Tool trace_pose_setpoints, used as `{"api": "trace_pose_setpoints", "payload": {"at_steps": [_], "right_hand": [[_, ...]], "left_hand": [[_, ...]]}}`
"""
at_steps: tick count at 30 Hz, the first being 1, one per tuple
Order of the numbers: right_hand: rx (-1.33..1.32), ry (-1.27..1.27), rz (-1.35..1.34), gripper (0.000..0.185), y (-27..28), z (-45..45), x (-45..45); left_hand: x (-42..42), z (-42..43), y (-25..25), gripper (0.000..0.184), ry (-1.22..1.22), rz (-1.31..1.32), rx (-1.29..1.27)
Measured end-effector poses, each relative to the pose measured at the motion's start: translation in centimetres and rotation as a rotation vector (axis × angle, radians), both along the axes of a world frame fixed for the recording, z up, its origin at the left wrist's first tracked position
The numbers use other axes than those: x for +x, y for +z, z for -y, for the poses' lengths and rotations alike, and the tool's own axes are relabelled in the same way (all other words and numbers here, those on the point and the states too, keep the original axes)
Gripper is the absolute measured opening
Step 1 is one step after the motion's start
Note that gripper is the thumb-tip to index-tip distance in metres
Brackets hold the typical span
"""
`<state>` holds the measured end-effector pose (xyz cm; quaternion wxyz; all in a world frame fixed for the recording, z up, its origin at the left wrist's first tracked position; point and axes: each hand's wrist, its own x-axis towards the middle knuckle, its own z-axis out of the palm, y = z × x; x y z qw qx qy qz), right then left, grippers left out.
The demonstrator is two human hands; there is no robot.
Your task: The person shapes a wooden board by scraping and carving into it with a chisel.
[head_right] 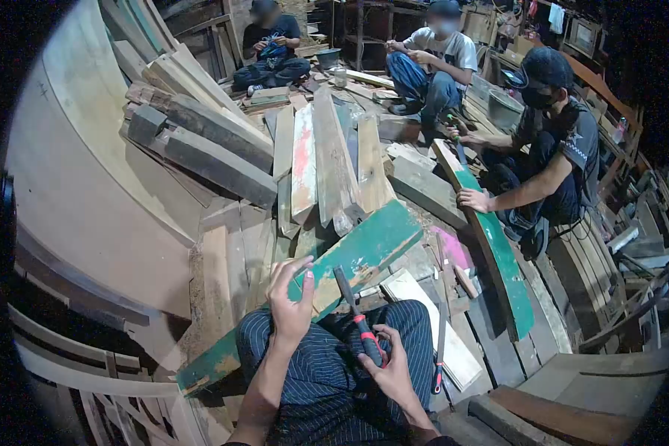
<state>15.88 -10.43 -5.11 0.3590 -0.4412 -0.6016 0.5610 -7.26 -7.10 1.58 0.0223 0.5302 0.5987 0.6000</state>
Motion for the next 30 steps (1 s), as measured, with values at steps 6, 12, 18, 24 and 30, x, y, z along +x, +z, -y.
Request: {"api": "trace_pose_setpoints", "payload": {"at_steps": [6, 12, 18, 24, 30], "right_hand": [[0.152, -0.153, 0.3, 0.045, 2.4, 0.2, 0.1], [0.298, -0.143, 0.337, 0.031, 4.1, 0.4, -0.4], [0.409, -0.122, 0.371, 0.032, 5.3, 0.7, -0.1], [0.368, -0.109, 0.413, 0.031, 6.0, 1.6, 0.6], [0.486, -0.125, 0.418, 0.029, 7.3, 2.0, -1.2]], "left_hand": [[-0.2, -0.2, -0.1, 0.019, 0.02, 0.006, 0.026], [-1.1, 0.6, -0.4, 0.021, 0.165, 0.127, 0.074], [-1.7, 0.4, -1.5, 0.024, 0.183, 0.267, 0.12], [-1.3, 0.7, -0.6, 0.024, 0.084, 0.194, 0.038], [-1.4, 0.8, -1.0, 0.027, -0.108, 0.038, 0.072]]}}
